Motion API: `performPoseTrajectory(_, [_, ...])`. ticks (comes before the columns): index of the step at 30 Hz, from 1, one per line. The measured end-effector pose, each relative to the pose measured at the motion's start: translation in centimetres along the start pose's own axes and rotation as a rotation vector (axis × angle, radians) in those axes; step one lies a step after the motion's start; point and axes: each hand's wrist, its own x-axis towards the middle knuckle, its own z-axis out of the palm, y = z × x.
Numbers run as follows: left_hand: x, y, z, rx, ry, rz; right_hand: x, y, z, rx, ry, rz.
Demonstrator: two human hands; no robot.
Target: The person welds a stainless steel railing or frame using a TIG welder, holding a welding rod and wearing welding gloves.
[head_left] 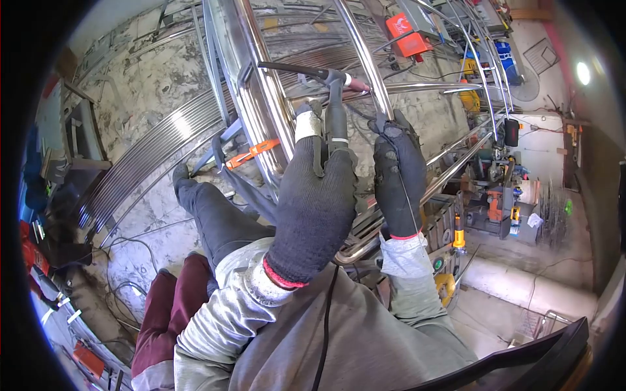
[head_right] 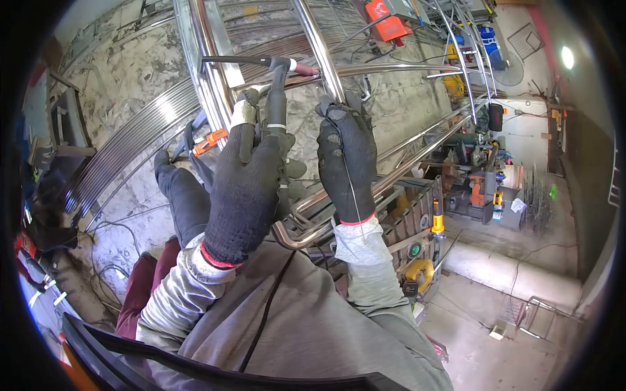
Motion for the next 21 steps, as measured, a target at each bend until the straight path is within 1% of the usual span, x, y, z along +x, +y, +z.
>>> performPoseTrajectory(1, [0.0, -0.4, -0.1, 0.340, -0.011, 0.237, 0.0, -0.1, 0.0, -0.025, 0.009, 0.019])
performPoseTrajectory(2, [0.1, -0.4, 0.2, 0.337, -0.009, 0.234, 0.2, 0.3, -0.1, -0.026, 0.005, 0.019])
performPoseTrajectory(4, [0.4, -0.2, 0.9, 0.235, 0.146, 0.300, 0.5, 1.1, -0.3, -0.279, -0.030, -0.288])
performPoseTrajectory(5, [0.5, 0.1, 1.1, 0.236, 0.147, 0.298, 0.5, 1.0, -0.2, -0.278, -0.032, -0.287])
performPoseTrajectory(7, [0.6, 0.8, 1.2, -0.250, 0.113, 0.025, 0.4, 0.5, -0.1, -0.254, -0.023, -0.208])
performPoseTrajectory(8, [0.6, 0.7, 1.1, -0.249, 0.113, 0.024, 0.4, 0.6, -0.1, -0.254, -0.022, -0.207])
performPoseTrajectory(10, [0.5, 0.5, 0.6, 0.373, 0.194, 0.438, 0.4, 0.8, -0.2, -0.243, -0.016, -0.208])
performPoseTrajectory(11, [0.6, 0.6, 0.8, 0.375, 0.193, 0.439, 0.3, 0.8, -0.1, -0.242, -0.014, -0.208])
performPoseTrajectory(13, [0.9, 0.6, 1.3, -0.126, 0.134, 0.072, 0.1, 0.6, 0.1, -0.070, -0.011, -0.086])
performPoseTrajectory(14, [0.9, 0.4, 1.2, -0.125, 0.132, 0.073, 0.1, 0.8, 0.0, -0.070, -0.009, -0.086])
performPoseTrajectory(16, [0.9, 0.0, 0.9, 0.374, 0.163, 0.394, 0.3, 1.3, -0.1, -0.271, 0.003, -0.247])
performPoseTrajectory(17, [0.8, 0.1, 0.9, 0.375, 0.160, 0.396, 0.5, 1.5, -0.1, -0.271, 0.007, -0.246])
performPoseTrajectory(19, [0.8, 0.5, 0.9, 0.033, 0.108, 0.167, 0.8, 1.4, 0.1, -0.315, 0.016, -0.356])
performPoseTrajectory(20, [0.8, 0.5, 0.8, 0.035, 0.105, 0.168, 0.8, 0.9, 0.2, -0.315, 0.019, -0.354])
performPoseTrajectory(21, [0.8, 0.3, 0.7, -0.044, 0.069, 0.108, 0.8, 0.1, 0.4, 0.182, 0.078, 0.041])
